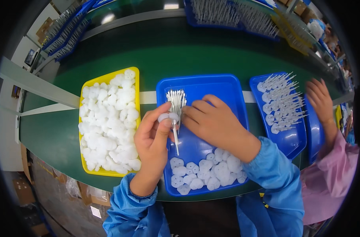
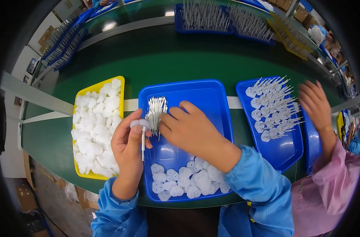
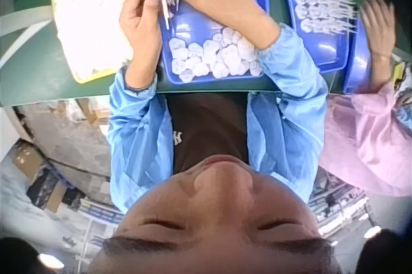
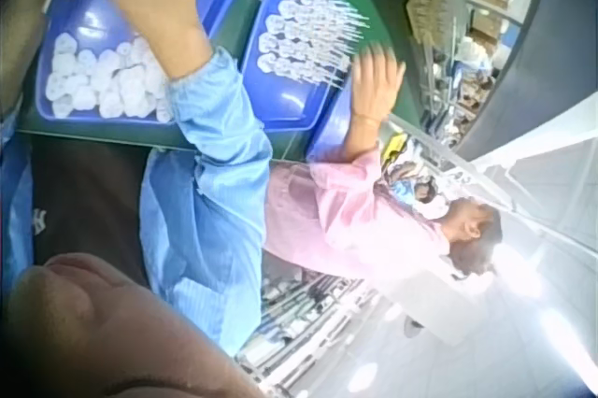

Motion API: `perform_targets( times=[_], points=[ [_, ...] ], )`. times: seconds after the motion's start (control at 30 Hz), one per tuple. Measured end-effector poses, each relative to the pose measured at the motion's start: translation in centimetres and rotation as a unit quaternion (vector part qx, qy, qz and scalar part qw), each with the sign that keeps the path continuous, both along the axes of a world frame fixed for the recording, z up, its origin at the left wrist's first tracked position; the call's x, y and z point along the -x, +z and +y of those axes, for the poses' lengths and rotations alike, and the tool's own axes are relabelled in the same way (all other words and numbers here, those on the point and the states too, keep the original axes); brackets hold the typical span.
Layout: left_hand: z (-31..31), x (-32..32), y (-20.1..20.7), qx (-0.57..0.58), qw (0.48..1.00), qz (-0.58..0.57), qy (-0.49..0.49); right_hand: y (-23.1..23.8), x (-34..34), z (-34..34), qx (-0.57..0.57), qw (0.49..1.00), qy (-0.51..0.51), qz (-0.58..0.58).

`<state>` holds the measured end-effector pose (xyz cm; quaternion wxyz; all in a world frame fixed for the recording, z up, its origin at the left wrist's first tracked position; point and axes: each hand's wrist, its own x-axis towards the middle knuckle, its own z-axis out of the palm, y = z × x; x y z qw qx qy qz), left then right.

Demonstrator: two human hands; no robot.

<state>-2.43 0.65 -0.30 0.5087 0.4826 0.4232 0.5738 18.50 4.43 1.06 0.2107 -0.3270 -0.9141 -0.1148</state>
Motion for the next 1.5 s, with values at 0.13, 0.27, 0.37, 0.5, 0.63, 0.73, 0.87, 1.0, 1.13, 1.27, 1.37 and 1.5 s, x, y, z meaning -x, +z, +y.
perform_targets(
  times=[0.13,0.27,0.37,0.5,0.63,0.73,0.87,1.0,1.13,1.27,1.37,1.5],
  points=[
    [0.2,-0.5,0.9,0.034,0.998,-0.024,-0.042,-0.5,0.1,2.0,-0.032,0.997,0.003,-0.076],
    [0.3,-0.8,0.7,0.049,0.997,-0.018,-0.055,-0.5,-0.6,2.0,0.013,0.991,-0.006,-0.131],
    [0.0,-0.6,0.6,0.083,0.994,-0.026,-0.061,0.2,-1.9,1.7,0.080,0.996,-0.032,-0.004],
    [-0.1,-1.3,0.5,0.041,0.996,0.027,-0.076,1.8,-3.0,-2.2,0.293,0.846,-0.088,0.436],
    [-0.6,-1.6,0.3,0.013,0.992,0.072,-0.105,1.1,-2.9,-5.5,0.390,0.719,-0.011,0.576],
    [-0.9,-1.8,0.8,0.026,0.989,0.075,-0.123,1.6,-2.7,-6.0,0.311,0.845,-0.074,0.428],
    [-0.8,-1.5,0.9,0.014,0.989,0.083,-0.124,1.4,-2.6,-6.0,0.227,0.909,-0.083,0.340],
    [-0.7,-1.7,1.0,0.001,0.991,0.089,-0.103,1.3,-2.7,-6.4,0.228,0.902,-0.101,0.352],
    [-0.7,-1.6,0.6,0.015,0.993,0.074,-0.094,1.4,-2.6,-6.4,0.230,0.898,-0.104,0.361],
    [-0.6,-1.6,0.9,0.003,0.992,0.082,-0.095,1.3,-2.9,-6.3,0.221,0.899,-0.106,0.362],
    [-0.6,-1.8,1.0,-0.005,0.992,0.088,-0.094,1.0,-2.7,-6.3,0.204,0.901,-0.108,0.367],
    [-0.7,-1.7,1.2,-0.029,0.988,0.128,-0.087,1.9,-2.7,-6.3,0.172,0.932,-0.107,0.300]
  ],
)
